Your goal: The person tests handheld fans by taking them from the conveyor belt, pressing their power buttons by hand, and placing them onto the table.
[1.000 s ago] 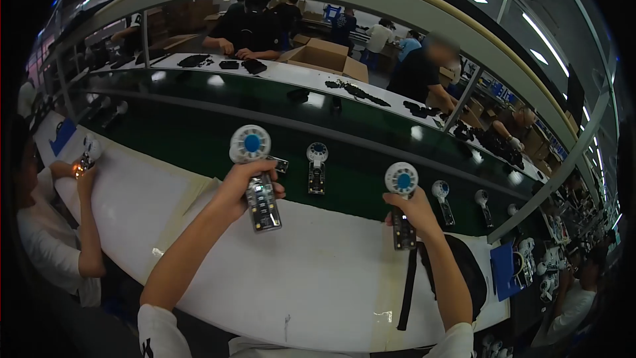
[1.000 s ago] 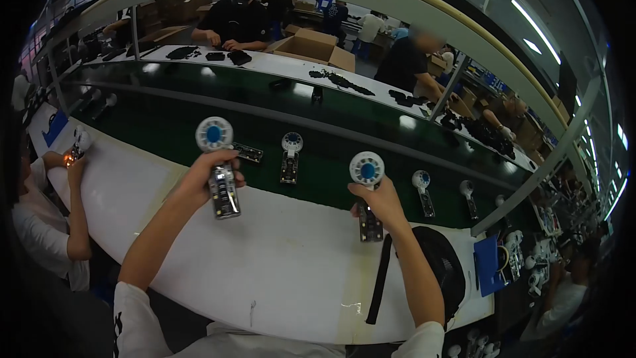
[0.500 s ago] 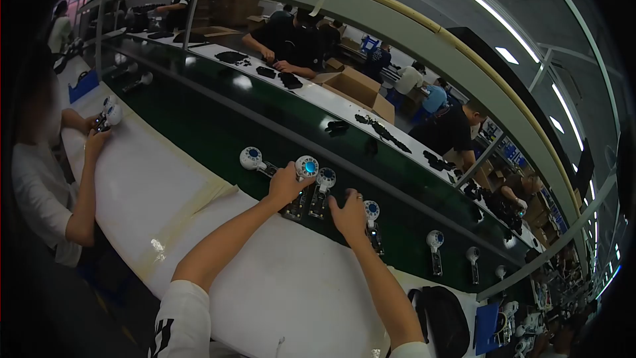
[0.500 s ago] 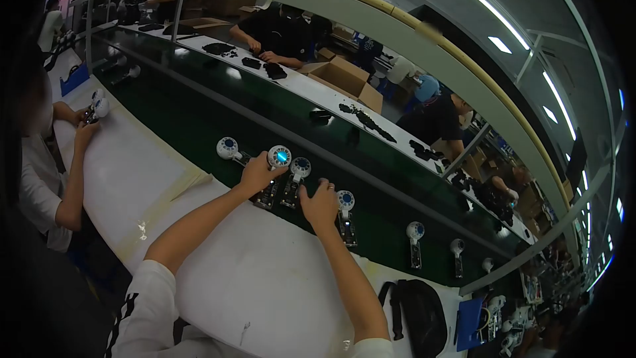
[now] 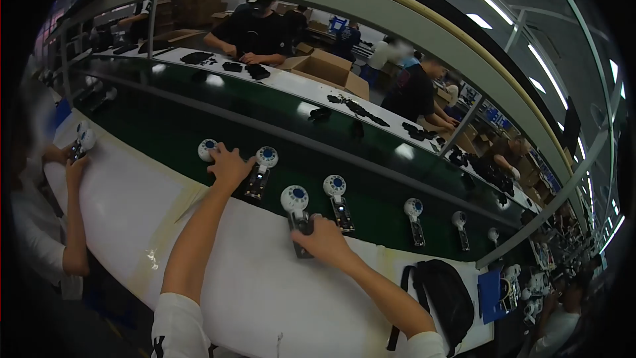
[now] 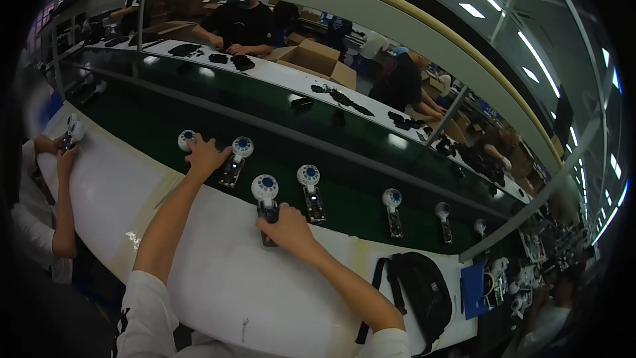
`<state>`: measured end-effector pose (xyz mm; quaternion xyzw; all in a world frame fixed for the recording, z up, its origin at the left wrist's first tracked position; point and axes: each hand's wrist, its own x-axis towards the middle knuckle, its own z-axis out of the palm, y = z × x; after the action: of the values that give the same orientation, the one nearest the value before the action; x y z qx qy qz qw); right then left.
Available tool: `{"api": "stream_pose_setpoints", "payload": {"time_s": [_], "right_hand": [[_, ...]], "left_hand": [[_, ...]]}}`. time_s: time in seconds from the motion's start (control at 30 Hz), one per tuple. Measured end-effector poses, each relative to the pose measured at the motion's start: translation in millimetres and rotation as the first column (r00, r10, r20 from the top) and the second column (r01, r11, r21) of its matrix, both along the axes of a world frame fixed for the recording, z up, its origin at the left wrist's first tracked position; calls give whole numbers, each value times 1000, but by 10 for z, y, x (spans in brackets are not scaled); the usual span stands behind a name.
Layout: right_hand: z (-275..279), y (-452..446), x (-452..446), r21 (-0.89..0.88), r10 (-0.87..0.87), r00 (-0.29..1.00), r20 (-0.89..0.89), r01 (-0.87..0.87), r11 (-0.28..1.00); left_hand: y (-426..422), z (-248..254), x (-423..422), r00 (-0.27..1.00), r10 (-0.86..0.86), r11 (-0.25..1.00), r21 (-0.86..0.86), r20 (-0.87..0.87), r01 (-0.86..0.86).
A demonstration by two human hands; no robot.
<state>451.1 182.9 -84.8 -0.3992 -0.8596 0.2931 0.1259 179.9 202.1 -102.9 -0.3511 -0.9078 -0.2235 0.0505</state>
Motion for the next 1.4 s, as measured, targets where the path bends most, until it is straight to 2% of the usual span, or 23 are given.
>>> {"api": "stream_pose_setpoints", "payload": {"time_s": [0.07, 0.2, 0.3, 0.37, 0.43, 0.47, 0.5, 0.53, 0.57, 0.63, 0.7, 0.77, 0.83, 0.9, 0.97, 1.03, 1.1, 1.13, 1.17, 1.2, 1.27, 1.33, 1.4], "right_hand": [[-34, -279, 316, 41, 24, 992, 125, -29, 999], [-275, -471, 904, 99, -19, 991, 135, 6, 995], [-118, -263, 1357, 84, -142, 990, -5, 142, 986], [-136, 135, 1723, 283, -325, 939, -108, 343, 896], [-447, 708, 2069, 536, -527, 842, -121, 502, 679], [-498, 914, 2210, 517, -595, 803, -36, 524, 677], [-536, 1075, 2297, 495, -648, 759, 52, 545, 677], [-597, 1217, 2349, 478, -645, 763, 39, 553, 683], [-668, 1340, 2377, 437, -660, 747, 81, 568, 697], [-743, 1476, 2361, 373, -650, 749, 131, 570, 732], [-641, 1504, 2312, 206, -587, 802, 108, 560, 802], [-669, 1469, 2205, 180, -586, 810, 34, 572, 800], [-692, 1426, 2160, -43, -515, 849, -122, 514, 857], [-610, 1104, 2101, 0, -424, 879, -218, 435, 901], [-498, 784, 2050, 0, -335, 897, -289, 350, 937], [-279, 459, 2072, -72, -290, 915, -279, 281, 957], [-115, 175, 2096, -15, -256, 917, -306, 264, 964], [-116, 80, 2094, 44, -202, 923, -327, 229, 973], [-163, 27, 2084, 46, -206, 923, -325, 233, 971], [-204, -25, 2028, 76, -92, 912, -399, 133, 988], [-212, 13, 2079, 207, 122, 885, -450, -30, 978], [-206, 328, 2319, -202, -19, 799, -601, -129, 971], [-255, 893, 2626, -53, -244, 832, -498, 252, 966]], "left_hand": [[115, -16, -12, 998, 53, 998, 33, 17, -53], [300, -123, -101, 991, 129, 985, 112, 34, -132], [329, -162, -188, 989, 144, 968, 204, 39, -149], [259, -176, -161, 990, 137, 950, 279, 32, -141], [49, -132, -125, 999, -36, 950, 310, -3, 35], [-53, -163, -88, 999, -40, 952, 304, -22, 45], [-185, -202, -84, 981, -118, 923, 348, -151, 165], [-296, -183, -88, 941, -185, 883, 374, -282, 285], [-437, -87, 47, 937, -179, 889, 359, -300, 285], [-810, 82, 649, 932, -239, 824, 451, -273, 343], [-1126, 129, 1135, 893, -401, 796, 406, -203, 449], [-1308, 50, 1558, 813, -581, 742, 435, 36, 511], [-1378, -102, 1957, 748, -647, 738, 362, 144, 569], [-1379, -247, 2247, 701, -694, 705, 356, 165, 614], [-1342, -148, 2416, 668, -734, 671, 283, 124, 685], [-1245, 26, 2570, 668, -717, 615, 270, -197, 740], [-1101, 211, 2782, 639, -744, 600, 226, -197, 768], [-1012, 231, 2927, 511, -811, 583, 454, 284, 674], [-928, 234, 3064, 170, -747, 632, 607, 643, 481], [-821, 188, 3113, -35, -667, 678, 626, 744, 384], [-674, 123, 3302, -94, -640, 714, 635, 763, 295], [-546, 122, 3386, -247, -602, 749, 644, 760, 156], [-400, 25, 3366, -226, -597, 758, 633, 770, 155]]}}
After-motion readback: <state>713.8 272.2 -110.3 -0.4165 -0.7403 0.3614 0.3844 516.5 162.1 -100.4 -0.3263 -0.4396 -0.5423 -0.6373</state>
